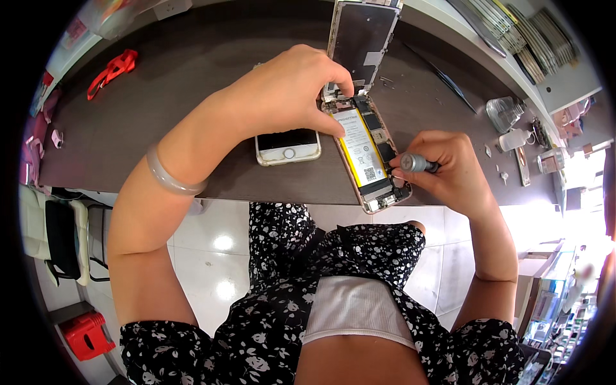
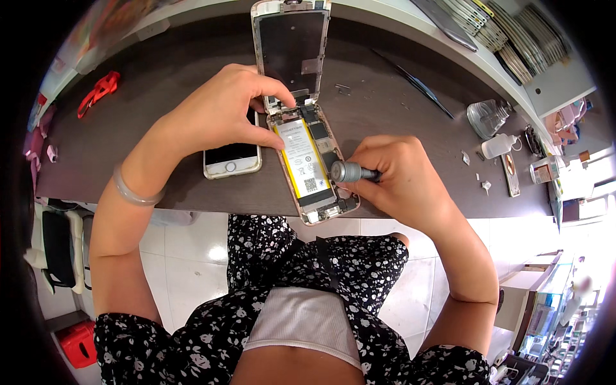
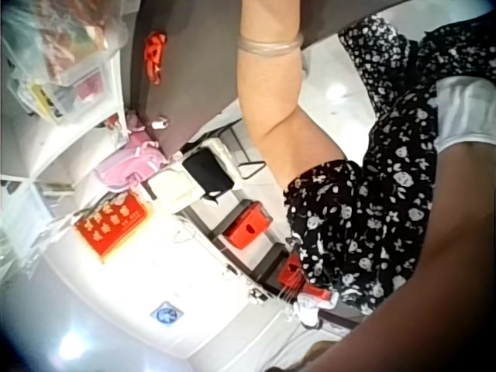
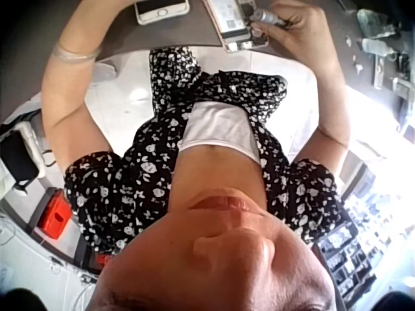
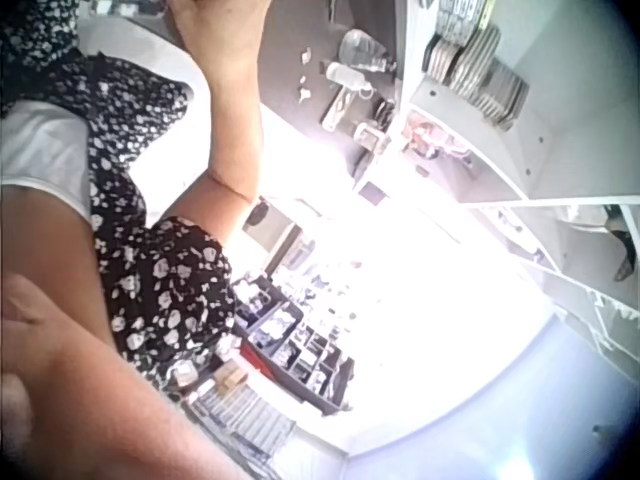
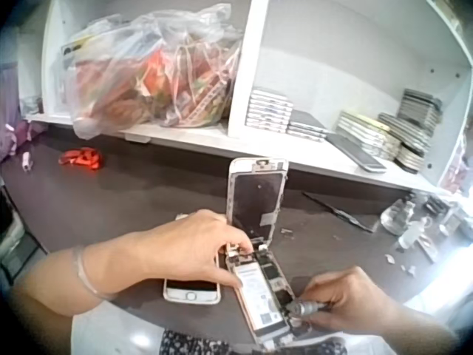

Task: The person disassembles a smartphone by removing the back cover and using a screwdriver to unscrew internal components. They manipulate the battery and logic board area, then reassemble the device by placing the back cover back on and securing it.

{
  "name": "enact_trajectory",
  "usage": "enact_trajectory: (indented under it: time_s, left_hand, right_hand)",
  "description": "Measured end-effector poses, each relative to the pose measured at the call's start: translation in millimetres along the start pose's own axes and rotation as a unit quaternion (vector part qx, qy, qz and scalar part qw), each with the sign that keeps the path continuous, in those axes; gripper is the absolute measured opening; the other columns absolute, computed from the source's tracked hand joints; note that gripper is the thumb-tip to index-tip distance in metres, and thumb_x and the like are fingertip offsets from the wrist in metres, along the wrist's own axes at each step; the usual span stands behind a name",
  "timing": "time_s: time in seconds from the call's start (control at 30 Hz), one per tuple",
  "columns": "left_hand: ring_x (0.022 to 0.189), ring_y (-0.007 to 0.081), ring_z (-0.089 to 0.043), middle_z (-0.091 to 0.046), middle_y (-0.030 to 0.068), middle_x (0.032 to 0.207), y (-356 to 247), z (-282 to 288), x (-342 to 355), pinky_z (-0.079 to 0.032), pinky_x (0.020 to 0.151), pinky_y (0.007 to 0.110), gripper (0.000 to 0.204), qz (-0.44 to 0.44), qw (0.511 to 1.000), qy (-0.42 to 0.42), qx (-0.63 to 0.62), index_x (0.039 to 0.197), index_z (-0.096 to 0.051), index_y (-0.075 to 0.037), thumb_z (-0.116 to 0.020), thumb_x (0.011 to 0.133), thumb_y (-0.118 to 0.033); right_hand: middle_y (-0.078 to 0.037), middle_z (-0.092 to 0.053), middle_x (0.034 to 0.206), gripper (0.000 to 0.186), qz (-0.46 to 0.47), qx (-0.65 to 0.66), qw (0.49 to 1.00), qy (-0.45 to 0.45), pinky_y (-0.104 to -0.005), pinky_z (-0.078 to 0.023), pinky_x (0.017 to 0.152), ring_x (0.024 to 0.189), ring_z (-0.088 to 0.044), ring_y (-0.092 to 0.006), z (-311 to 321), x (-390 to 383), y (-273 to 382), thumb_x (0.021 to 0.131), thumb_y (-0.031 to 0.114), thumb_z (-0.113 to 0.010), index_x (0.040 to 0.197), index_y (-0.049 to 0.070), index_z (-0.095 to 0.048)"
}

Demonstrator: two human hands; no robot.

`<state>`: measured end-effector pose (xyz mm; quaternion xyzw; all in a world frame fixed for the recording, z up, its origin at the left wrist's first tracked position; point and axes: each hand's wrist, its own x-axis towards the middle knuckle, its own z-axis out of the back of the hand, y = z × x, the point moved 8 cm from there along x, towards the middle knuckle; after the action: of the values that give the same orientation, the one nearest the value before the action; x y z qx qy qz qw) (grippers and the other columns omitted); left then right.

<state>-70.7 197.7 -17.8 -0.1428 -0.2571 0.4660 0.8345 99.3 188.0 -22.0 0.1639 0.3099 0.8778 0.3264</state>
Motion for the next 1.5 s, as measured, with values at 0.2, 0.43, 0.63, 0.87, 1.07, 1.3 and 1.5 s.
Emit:
enact_trajectory:
  time_s: [0.2, 0.43, 0.63, 0.87, 1.07, 1.3, 1.5]
  left_hand:
    - [0.073, 0.0215, -0.06, -0.065, 0.0103, 0.085, 2, 1, 0, -0.049, 0.065, 0.03, 0.041, -0.003, 1.0, 0.0, -0.009, 0.095, -0.067, -0.003, -0.084, 0.061, -0.016]
    - [0.073, 0.0214, -0.059, -0.065, 0.0098, 0.084, 2, -1, 0, -0.049, 0.066, 0.029, 0.041, 0.002, 1.0, -0.009, 0.0, 0.092, -0.066, -0.003, -0.085, 0.06, -0.019]
    - [0.07, 0.0206, -0.056, -0.061, 0.0086, 0.077, 0, 0, 0, -0.048, 0.062, 0.03, 0.041, -0.002, 1.0, -0.031, 0.004, 0.088, -0.065, -0.004, -0.087, 0.057, -0.022]
    - [0.07, 0.02, -0.054, -0.054, 0.0077, 0.074, -5, 1, -3, -0.045, 0.06, 0.032, 0.044, -0.012, 0.999, -0.037, 0.009, 0.087, -0.062, -0.006, -0.087, 0.056, -0.025]
    - [0.069, 0.0204, -0.054, -0.053, 0.0079, 0.073, -7, 1, -3, -0.044, 0.059, 0.032, 0.045, -0.028, 0.999, -0.036, 0.01, 0.086, -0.06, -0.007, -0.088, 0.056, -0.026]
    - [0.074, 0.0249, -0.055, -0.056, 0.0094, 0.075, -6, -2, -3, -0.043, 0.063, 0.036, 0.048, 0.012, 0.999, -0.038, 0.005, 0.084, -0.059, -0.006, -0.088, 0.054, -0.032]
    - [0.07, 0.0238, -0.056, -0.055, 0.0088, 0.073, -8, -3, -2, -0.043, 0.06, 0.037, 0.05, 0.012, 0.998, -0.054, 0.028, 0.085, -0.06, -0.008, -0.089, 0.052, -0.034]
  right_hand:
    - [-0.01, -0.063, 0.073, 0.017, 0.007, 0.003, 1.0, -0.008, -0.0301, -0.048, 0.057, 0.061, -0.063, -0.0213, -5, -5, 7, 0.071, -0.003, -0.07, 0.087, 0.002, -0.072]
    - [-0.007, -0.062, 0.073, 0.011, -0.063, 0.1, 0.992, -0.037, -0.0308, -0.051, 0.059, 0.057, -0.058, -0.0163, 7, 0, -5, 0.086, 0.009, -0.064, 0.084, -0.001, -0.066]
    - [0.001, -0.042, 0.064, 0.026, -0.171, 0.614, 0.769, -0.051, -0.0487, -0.056, 0.083, 0.056, -0.044, -0.0089, 5, 1, -19, 0.1, 0.026, -0.045, 0.086, 0.005, -0.051]
    - [-0.001, -0.047, 0.063, 0.028, -0.179, 0.534, 0.827, 0.01, -0.0397, -0.054, 0.078, 0.055, -0.046, -0.0097, 1, 4, -6, 0.098, 0.028, -0.049, 0.084, 0.005, -0.052]
    - [-0.003, -0.053, 0.065, 0.029, -0.172, 0.472, 0.862, 0.074, -0.0284, -0.046, 0.061, 0.056, -0.048, -0.011, -8, 14, 17, 0.096, 0.03, -0.053, 0.082, 0.005, -0.055]
    - [-0.003, -0.059, 0.068, 0.026, -0.214, 0.478, 0.848, 0.083, -0.0274, -0.046, 0.059, 0.058, -0.052, -0.0111, -9, 28, 21, 0.095, 0.029, -0.055, 0.083, 0.006, -0.058]
    - [0.002, -0.052, 0.066, 0.021, -0.278, 0.586, 0.757, 0.071, -0.0504, -0.054, 0.082, 0.057, -0.051, -0.0094, -8, 17, -25, 0.098, 0.027, -0.048, 0.088, 0.009, -0.054]
